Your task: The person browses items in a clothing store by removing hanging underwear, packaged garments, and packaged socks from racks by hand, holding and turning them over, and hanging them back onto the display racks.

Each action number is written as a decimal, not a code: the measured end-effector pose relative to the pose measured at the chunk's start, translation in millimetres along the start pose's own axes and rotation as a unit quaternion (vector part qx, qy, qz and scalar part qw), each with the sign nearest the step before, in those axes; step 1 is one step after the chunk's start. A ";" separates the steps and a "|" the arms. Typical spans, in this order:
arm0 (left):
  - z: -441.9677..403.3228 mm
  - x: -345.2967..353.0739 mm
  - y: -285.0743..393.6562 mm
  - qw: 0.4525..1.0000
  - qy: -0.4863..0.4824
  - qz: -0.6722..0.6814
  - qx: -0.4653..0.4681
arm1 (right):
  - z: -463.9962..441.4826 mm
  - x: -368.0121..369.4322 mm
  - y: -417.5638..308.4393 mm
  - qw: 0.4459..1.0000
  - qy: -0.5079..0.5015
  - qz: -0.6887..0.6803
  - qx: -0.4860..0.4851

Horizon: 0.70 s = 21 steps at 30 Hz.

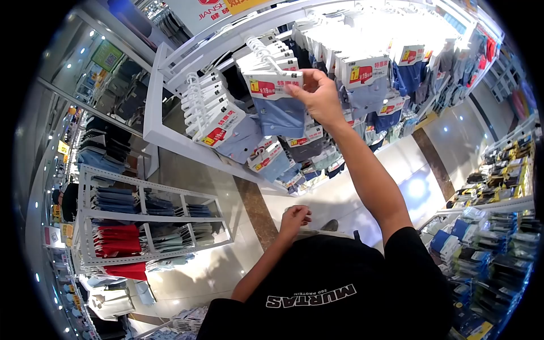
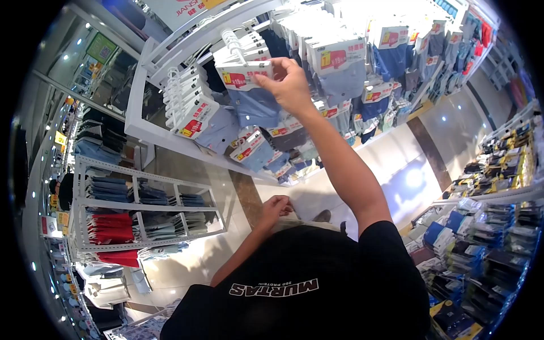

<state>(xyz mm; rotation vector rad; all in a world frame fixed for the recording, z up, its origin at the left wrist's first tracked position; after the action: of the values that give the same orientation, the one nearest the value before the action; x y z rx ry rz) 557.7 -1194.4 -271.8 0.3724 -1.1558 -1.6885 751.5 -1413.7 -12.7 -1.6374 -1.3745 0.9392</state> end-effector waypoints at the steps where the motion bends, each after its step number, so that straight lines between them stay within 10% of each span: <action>1: -1.2 -3.5 0.9 1.000 0.008 -0.001 0.005 | 0.2 0.8 0.2 1.000 -0.015 0.005 0.016; 16: 31.0 61.6 179.4 0.936 0.044 0.038 0.348 | 90.9 -34.0 -29.8 0.906 0.018 -0.418 0.065; 21: 24.8 78.7 151.7 0.963 -0.118 -0.036 0.241 | 145.0 -41.7 8.0 0.910 0.136 -0.381 0.088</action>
<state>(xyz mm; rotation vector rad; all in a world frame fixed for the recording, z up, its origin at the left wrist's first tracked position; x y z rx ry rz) 590.8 -1253.3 -112.9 0.5282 -1.7567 -1.5280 618.1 -1440.5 -78.5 -0.9074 -1.4953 0.3369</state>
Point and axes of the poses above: each hand's wrist, its own z-axis away from the middle knuckle, its own x-axis out of the palm, y = z × x, the point moved 5 cm from there along -z, towards the middle knuckle, and after that the axes turned 11 degrees about -y, right-handed, at the moved point
